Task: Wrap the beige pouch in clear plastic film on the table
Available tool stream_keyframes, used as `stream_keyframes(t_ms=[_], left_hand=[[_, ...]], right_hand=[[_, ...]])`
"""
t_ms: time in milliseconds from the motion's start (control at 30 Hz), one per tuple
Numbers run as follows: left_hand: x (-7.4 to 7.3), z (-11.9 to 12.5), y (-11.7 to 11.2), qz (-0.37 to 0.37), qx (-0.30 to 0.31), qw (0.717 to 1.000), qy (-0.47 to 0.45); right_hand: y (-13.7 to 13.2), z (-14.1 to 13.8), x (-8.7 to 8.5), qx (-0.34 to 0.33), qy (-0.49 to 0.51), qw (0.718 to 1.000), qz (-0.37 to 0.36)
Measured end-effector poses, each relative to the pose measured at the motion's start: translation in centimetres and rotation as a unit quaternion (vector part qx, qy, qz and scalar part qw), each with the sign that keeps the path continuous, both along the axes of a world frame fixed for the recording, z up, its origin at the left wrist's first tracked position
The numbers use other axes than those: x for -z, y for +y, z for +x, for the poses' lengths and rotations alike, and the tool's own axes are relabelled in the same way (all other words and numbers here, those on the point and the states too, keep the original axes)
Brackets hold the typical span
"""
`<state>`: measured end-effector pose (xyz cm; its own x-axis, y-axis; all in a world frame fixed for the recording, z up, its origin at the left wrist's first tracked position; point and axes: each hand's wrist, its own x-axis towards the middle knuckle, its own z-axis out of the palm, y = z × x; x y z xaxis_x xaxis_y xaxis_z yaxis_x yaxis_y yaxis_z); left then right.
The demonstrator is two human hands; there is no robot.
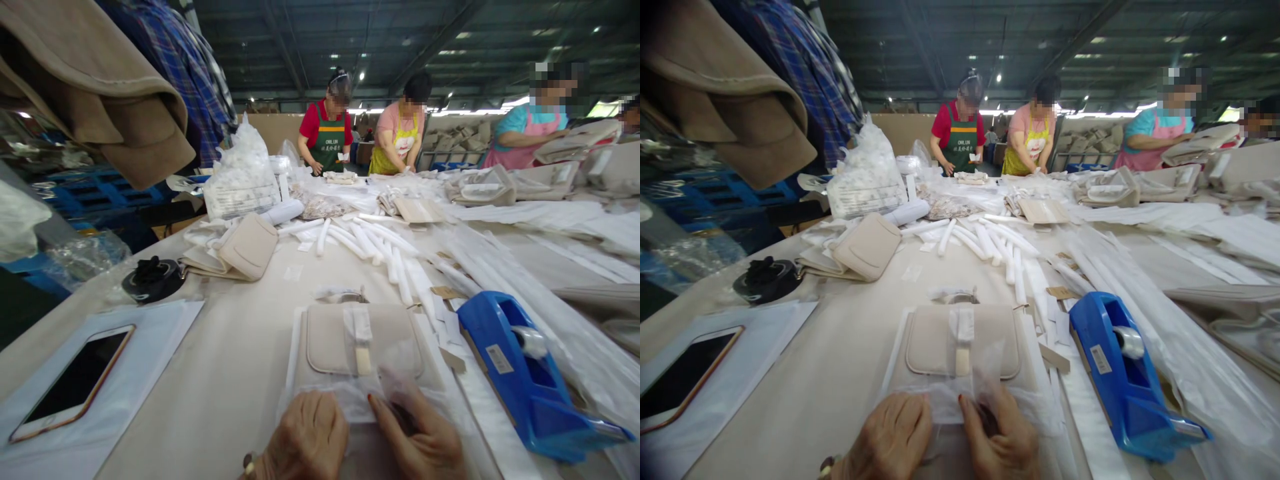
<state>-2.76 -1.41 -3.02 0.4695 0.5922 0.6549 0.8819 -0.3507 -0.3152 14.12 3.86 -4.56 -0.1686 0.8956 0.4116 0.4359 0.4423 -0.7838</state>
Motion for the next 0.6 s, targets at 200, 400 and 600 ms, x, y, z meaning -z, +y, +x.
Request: stream_keyframes(t_ms=[200, 400, 600], left_hand=[[-2.5, -0.7, -0.1, -0.219, -0.005, 0.952, -0.213], [-5.1, -1.2, 2.2, -0.359, -0.152, 0.876, -0.284], [-5.5, -0.2, 4.1, -0.412, -0.198, 0.878, -0.14]], right_hand=[[0.1, 0.2, 1.4, -0.024, -0.058, 0.992, 0.112], [0.3, 0.1, 1.2, -0.025, -0.065, 0.99, 0.119], [0.3, 0.0, 1.4, -0.033, -0.065, 0.989, 0.128]])
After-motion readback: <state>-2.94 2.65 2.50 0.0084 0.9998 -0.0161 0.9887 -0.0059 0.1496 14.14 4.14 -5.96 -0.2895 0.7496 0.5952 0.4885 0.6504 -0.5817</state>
